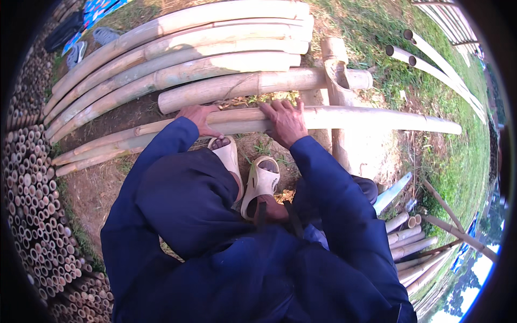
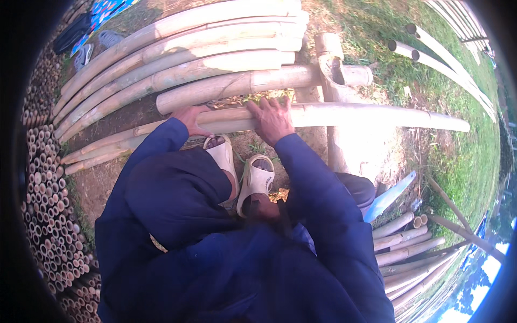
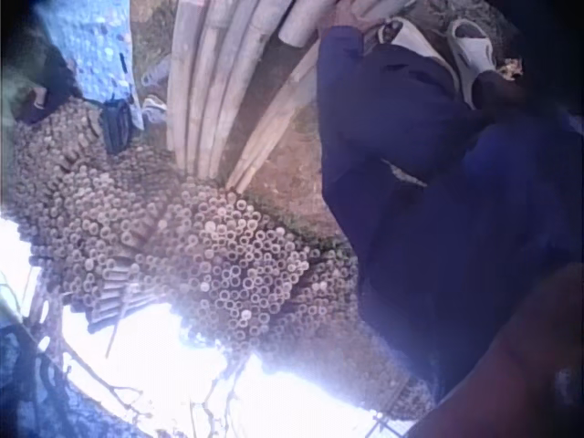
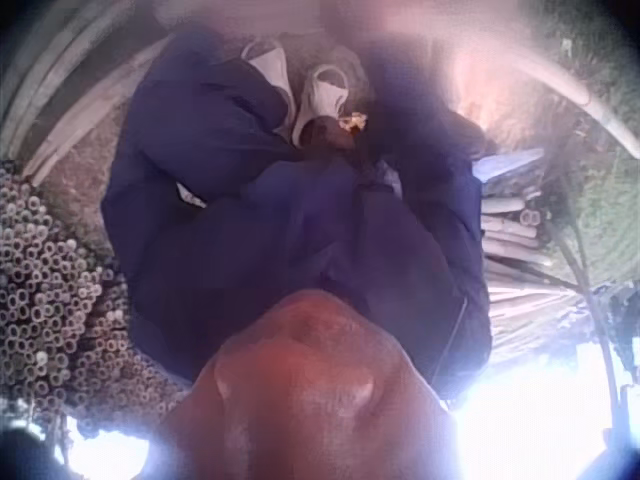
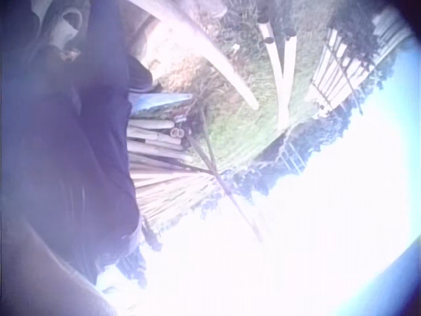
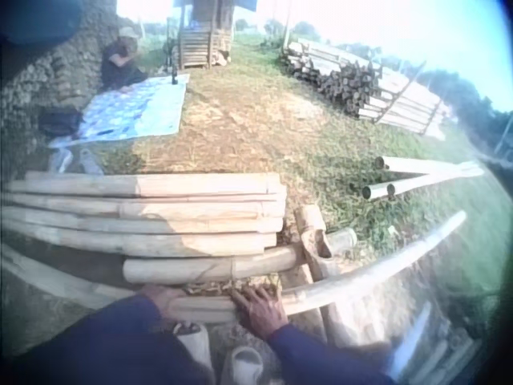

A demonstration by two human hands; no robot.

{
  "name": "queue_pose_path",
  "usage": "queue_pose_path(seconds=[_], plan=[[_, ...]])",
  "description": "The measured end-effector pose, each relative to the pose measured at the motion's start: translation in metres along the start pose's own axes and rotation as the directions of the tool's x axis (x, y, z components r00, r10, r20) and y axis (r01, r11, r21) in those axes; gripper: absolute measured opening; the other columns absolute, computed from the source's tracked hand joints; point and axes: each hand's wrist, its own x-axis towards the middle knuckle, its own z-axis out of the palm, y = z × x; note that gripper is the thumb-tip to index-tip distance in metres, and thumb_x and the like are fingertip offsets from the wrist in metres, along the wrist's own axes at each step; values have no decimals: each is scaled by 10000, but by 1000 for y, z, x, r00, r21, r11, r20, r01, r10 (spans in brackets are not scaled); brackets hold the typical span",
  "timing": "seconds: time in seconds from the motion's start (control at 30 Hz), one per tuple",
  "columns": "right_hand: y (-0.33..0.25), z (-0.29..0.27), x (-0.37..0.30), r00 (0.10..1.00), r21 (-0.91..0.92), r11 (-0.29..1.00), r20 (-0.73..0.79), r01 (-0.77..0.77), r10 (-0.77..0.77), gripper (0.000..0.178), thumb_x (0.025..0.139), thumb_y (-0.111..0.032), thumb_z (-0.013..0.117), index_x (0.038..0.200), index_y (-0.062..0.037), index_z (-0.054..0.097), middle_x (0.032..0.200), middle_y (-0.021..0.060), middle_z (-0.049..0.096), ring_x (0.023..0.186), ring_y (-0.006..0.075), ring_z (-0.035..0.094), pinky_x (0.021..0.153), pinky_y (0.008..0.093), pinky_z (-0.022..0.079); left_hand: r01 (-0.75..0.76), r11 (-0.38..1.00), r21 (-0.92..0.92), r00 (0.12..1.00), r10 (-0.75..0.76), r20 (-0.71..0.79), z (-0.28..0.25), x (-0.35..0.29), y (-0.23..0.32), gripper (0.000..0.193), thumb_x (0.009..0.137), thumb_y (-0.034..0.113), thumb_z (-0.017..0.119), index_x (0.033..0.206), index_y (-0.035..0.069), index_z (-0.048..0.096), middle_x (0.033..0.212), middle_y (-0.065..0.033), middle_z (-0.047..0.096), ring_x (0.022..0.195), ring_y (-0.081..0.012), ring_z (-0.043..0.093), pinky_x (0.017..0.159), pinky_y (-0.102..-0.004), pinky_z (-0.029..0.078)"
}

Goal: The person sits on the ground and uses a hand saw to cut bamboo poles into shorter sections. They position each pole, saw through it, and then move the cut pieces aside.

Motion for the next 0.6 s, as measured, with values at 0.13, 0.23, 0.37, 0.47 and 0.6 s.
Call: queue_pose_path(seconds=[0.13,0.23,0.37,0.47,0.6], plan=[[11,4,-7,996,42,998,-65,-53,56,822,672,-263,903,1416,-268,555,1172,21,649,1174,266,615,1128,595,331,25,994,110,995,-35,89,-16,13,27,997,601,727,838,1380,148,608,1163,-196,734,1085,-409,698,955,-522,545],[0,-6,-4,998,53,997,-26,-48,49,784,675,-232,883,1392,-267,567,1178,22,655,1181,264,619,1164,604,300,47,994,97,997,-52,54,-21,-2,29,977,583,702,853,1369,170,623,1107,-192,745,1030,-380,719,915,-498,559],[1,-12,-3,1000,38,999,5,-20,20,786,674,-212,876,1396,-258,568,1185,32,663,1195,268,614,1174,616,285,-9,996,89,1000,6,29,-14,-3,25,1005,580,710,848,1384,154,614,1091,-184,747,1031,-371,719,904,-495,559],[8,-10,-3,1000,53,999,-6,11,-10,793,666,-226,894,1394,-252,580,1194,48,660,1190,284,608,1144,617,312,-29,997,75,999,30,-11,-10,0,27,1011,577,707,850,1376,135,613,1080,-182,747,1028,-372,718,901,-494,557],[16,-13,-10,992,166,981,-91,103,-89,749,713,-182,877,1409,-244,605,1147,62,643,1127,300,607,1071,543,399,-32,998,52,999,31,8,-13,-3,28,1028,570,691,864,1377,111,606,1091,-182,739,1039,-378,713,910,-496,550]])
